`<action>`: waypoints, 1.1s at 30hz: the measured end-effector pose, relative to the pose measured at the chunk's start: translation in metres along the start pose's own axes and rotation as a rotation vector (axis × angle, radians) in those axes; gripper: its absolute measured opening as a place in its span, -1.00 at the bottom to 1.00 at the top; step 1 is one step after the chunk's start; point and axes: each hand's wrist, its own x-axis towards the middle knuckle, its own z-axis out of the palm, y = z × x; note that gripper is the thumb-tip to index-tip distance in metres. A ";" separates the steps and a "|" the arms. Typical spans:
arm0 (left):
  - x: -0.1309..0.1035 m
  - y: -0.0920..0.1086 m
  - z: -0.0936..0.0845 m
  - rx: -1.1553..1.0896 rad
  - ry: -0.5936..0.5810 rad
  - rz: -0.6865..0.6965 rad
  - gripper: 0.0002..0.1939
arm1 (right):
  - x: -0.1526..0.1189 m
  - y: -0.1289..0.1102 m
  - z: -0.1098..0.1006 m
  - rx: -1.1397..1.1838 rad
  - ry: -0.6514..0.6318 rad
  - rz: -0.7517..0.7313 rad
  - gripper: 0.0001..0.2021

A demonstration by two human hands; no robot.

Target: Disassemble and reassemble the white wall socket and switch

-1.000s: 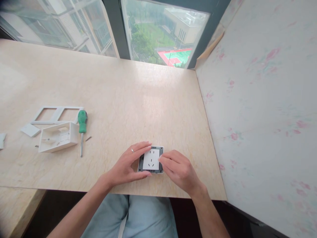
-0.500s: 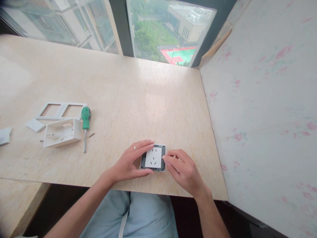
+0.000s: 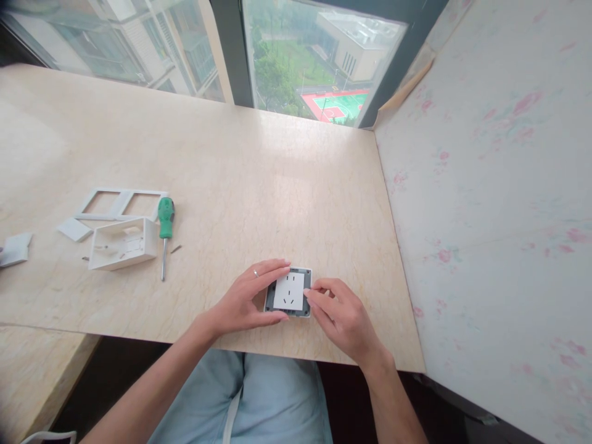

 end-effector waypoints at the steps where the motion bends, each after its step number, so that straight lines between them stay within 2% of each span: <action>1: 0.000 0.000 0.000 0.001 0.000 -0.002 -0.24 | 0.000 0.000 0.000 -0.005 0.004 -0.006 -0.66; 12: 0.000 -0.002 0.002 -0.024 0.032 0.021 -0.22 | -0.012 0.000 0.003 -0.009 0.047 0.005 -0.53; 23: -0.001 -0.003 0.004 -0.018 0.037 0.026 -0.21 | -0.019 0.006 0.011 -0.003 0.020 -0.007 -0.49; 33: -0.001 -0.003 0.004 -0.007 0.041 0.023 -0.22 | -0.012 0.006 0.008 -0.076 0.037 -0.086 -0.54</action>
